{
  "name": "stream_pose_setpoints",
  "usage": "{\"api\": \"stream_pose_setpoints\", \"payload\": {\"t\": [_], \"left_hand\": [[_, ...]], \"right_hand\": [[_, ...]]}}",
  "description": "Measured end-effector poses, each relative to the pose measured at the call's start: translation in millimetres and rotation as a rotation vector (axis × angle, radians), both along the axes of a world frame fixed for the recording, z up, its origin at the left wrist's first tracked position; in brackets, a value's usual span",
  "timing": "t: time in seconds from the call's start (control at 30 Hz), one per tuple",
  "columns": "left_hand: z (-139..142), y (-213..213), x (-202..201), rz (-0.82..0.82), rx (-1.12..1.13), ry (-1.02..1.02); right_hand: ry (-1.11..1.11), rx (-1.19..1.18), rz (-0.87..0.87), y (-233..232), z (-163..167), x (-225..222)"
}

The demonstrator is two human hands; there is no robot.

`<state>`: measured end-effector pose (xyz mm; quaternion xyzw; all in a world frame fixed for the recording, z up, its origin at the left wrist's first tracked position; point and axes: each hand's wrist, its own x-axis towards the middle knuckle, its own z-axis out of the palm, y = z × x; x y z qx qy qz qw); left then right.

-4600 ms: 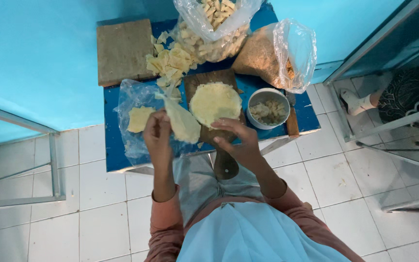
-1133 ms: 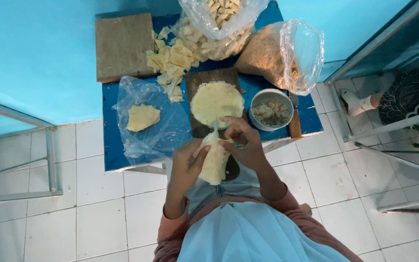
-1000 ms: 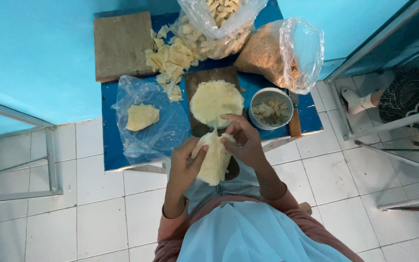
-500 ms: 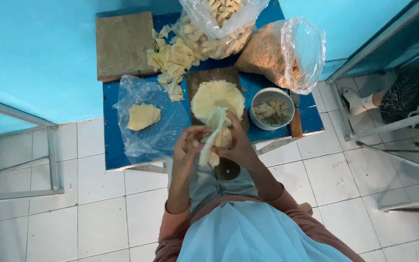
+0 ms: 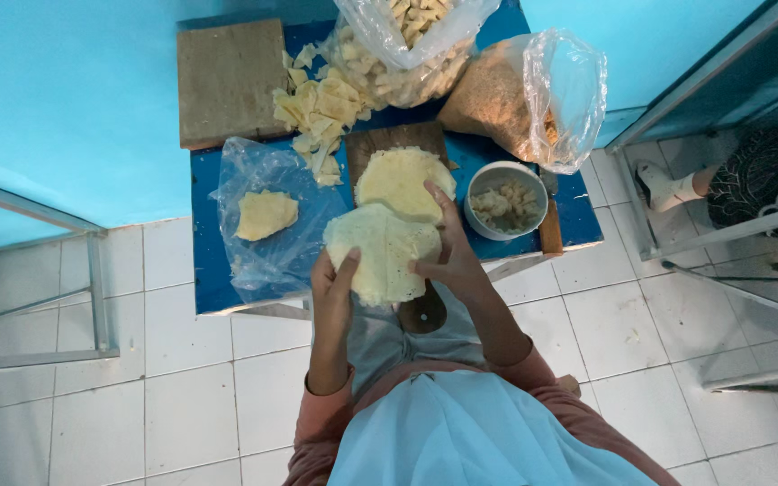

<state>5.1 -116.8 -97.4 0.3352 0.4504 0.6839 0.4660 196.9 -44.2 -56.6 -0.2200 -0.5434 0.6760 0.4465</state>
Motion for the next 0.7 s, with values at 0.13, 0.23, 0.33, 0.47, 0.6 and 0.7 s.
{"api": "stream_pose_setpoints", "payload": {"t": [0.13,0.23,0.33,0.47,0.6,0.7], "left_hand": [[-2.2,1.1,6.2,0.006,0.005,0.037],[-5.0,3.9,13.4,0.002,-0.015,0.014],[-5.9,3.7,18.2,-0.071,0.101,0.163],[-9.0,0.3,18.9,-0.18,0.074,0.291],[-18.4,-0.5,3.7,-0.172,-0.248,0.414],[-24.5,3.3,-10.0,-0.057,-0.182,0.001]], "right_hand": [[0.033,-0.203,0.024,-4.2,1.3,-4.4],[0.018,-0.199,0.057,-8.1,2.5,-12.1],[-0.012,-0.184,0.032,-9.8,2.4,-13.5],[-0.059,0.034,-0.094,-4.3,-1.9,-10.3],[0.271,-0.317,-0.021,1.5,-6.7,-8.5],[0.274,-0.339,0.004,5.0,-6.6,-3.7]]}}
